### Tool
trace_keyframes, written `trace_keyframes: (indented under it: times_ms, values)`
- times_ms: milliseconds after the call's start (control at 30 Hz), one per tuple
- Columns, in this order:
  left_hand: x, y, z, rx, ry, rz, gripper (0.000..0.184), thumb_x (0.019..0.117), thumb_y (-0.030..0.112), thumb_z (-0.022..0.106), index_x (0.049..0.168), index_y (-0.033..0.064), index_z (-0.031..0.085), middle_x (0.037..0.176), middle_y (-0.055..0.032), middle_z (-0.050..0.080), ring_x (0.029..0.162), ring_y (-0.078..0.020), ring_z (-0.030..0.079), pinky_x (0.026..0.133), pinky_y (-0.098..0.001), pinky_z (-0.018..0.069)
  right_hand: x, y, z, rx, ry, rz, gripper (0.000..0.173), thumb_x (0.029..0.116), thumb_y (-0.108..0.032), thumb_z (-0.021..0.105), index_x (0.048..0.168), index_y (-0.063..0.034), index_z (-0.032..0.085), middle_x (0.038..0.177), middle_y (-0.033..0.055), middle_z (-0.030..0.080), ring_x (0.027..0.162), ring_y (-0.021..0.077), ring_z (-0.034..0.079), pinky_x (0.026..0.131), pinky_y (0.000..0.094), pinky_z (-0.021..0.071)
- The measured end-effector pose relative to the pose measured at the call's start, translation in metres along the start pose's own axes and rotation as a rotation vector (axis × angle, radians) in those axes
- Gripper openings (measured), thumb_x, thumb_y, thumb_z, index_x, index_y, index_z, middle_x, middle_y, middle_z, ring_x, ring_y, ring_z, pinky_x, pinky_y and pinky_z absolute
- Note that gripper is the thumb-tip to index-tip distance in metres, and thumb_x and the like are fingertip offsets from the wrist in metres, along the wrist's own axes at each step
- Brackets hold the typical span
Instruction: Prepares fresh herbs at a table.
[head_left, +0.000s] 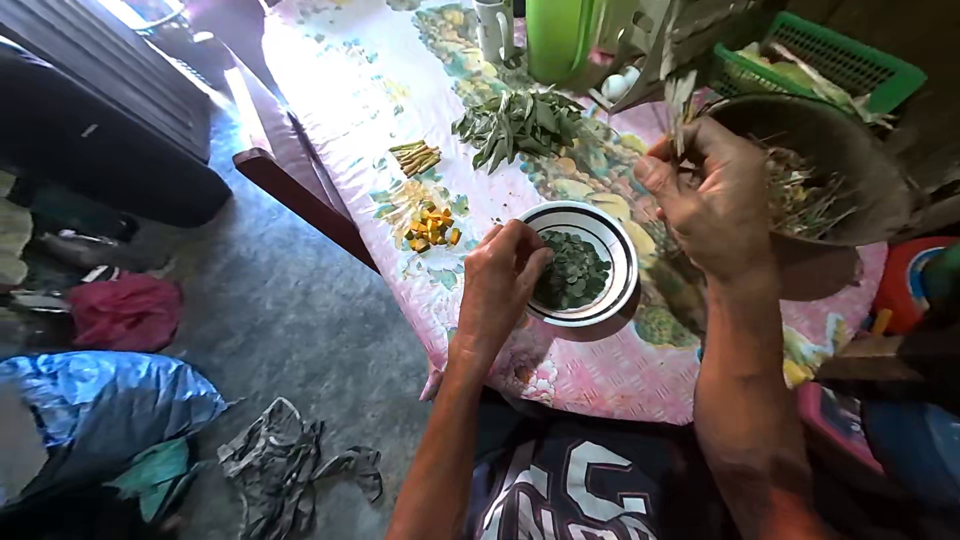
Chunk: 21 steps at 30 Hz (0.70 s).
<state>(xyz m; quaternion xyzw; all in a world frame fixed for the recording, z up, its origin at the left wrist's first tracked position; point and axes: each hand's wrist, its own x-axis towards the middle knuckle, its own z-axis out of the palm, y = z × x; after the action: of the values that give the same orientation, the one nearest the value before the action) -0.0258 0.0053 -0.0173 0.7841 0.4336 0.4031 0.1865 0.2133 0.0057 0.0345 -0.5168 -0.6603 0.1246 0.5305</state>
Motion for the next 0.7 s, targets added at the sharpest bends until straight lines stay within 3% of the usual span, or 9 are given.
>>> trace_keyframes:
  times_ms: [100, 200, 267, 400, 533, 600, 700]
  values:
    - [0.000, 0.000, 0.000, 0.005, 0.017, 0.008, 0.012, 0.0977, 0.019, 0.070, 0.100, 0.0080, 0.069, 0.086, -0.0054, 0.063, 0.066, -0.0126, 0.059, 0.058, -0.0279, 0.0512, 0.000, 0.002, 0.001, -0.079, -0.038, 0.004, 0.021, 0.0983, -0.023, 0.065, 0.107, -0.0045, 0.063, 0.097, 0.0038, 0.064, 0.081, 0.0052, 0.061, 0.073, 0.0217, 0.0535]
    - [0.001, -0.003, 0.000, 0.002, 0.012, 0.014, 0.023, 0.1061, 0.020, 0.056, 0.115, 0.0084, 0.073, 0.095, -0.0071, 0.067, 0.073, -0.0130, 0.063, 0.066, -0.0293, 0.0548, -0.002, 0.003, -0.001, -0.118, -0.163, 0.094, 0.026, 0.0946, -0.024, 0.069, 0.114, -0.0068, 0.064, 0.094, 0.0035, 0.065, 0.075, 0.0084, 0.060, 0.067, 0.0271, 0.0525]
    - [0.001, -0.004, 0.001, 0.004, 0.009, 0.031, 0.023, 0.1057, 0.014, 0.055, 0.121, 0.0076, 0.071, 0.103, -0.0089, 0.069, 0.076, -0.0146, 0.065, 0.068, -0.0309, 0.0561, -0.002, 0.005, 0.000, -0.103, -0.251, 0.128, 0.033, 0.0906, -0.022, 0.071, 0.120, -0.0084, 0.065, 0.092, 0.0026, 0.066, 0.071, 0.0098, 0.059, 0.064, 0.0300, 0.0517]
    - [0.002, -0.005, 0.003, 0.066, 0.039, 0.023, 0.019, 0.0997, 0.008, 0.063, 0.117, 0.0067, 0.071, 0.100, -0.0097, 0.068, 0.075, -0.0171, 0.064, 0.065, -0.0328, 0.0555, -0.001, 0.005, 0.006, 0.004, -0.327, 0.129, 0.034, 0.0880, -0.012, 0.066, 0.121, -0.0078, 0.066, 0.096, 0.0024, 0.067, 0.074, 0.0088, 0.062, 0.065, 0.0269, 0.0539]
    - [0.002, -0.002, 0.004, 0.097, 0.029, -0.008, 0.015, 0.0976, 0.011, 0.067, 0.112, 0.0071, 0.071, 0.095, -0.0098, 0.066, 0.073, -0.0184, 0.062, 0.064, -0.0349, 0.0550, -0.002, 0.003, 0.009, -0.023, -0.281, 0.141, 0.025, 0.0951, -0.012, 0.058, 0.118, -0.0073, 0.067, 0.101, 0.0032, 0.068, 0.075, 0.0073, 0.062, 0.068, 0.0266, 0.0541]
    - [0.006, 0.000, 0.005, 0.012, 0.025, -0.018, 0.017, 0.0997, 0.013, 0.063, 0.113, 0.0086, 0.072, 0.098, -0.0066, 0.069, 0.079, -0.0150, 0.065, 0.070, -0.0327, 0.0560, -0.005, -0.002, 0.008, 0.009, -0.291, 0.171, 0.029, 0.0941, -0.007, 0.056, 0.121, -0.0054, 0.066, 0.103, 0.0063, 0.068, 0.076, 0.0111, 0.064, 0.068, 0.0304, 0.0565]
    - [0.012, 0.006, 0.008, -0.223, -0.015, -0.063, 0.022, 0.1006, 0.015, 0.061, 0.120, 0.0082, 0.070, 0.103, -0.0051, 0.071, 0.087, -0.0120, 0.068, 0.077, -0.0322, 0.0591, -0.011, -0.015, 0.007, 0.089, -0.341, 0.186, 0.030, 0.0963, -0.001, 0.054, 0.124, -0.0042, 0.064, 0.106, 0.0085, 0.068, 0.077, 0.0131, 0.066, 0.068, 0.0287, 0.0579]
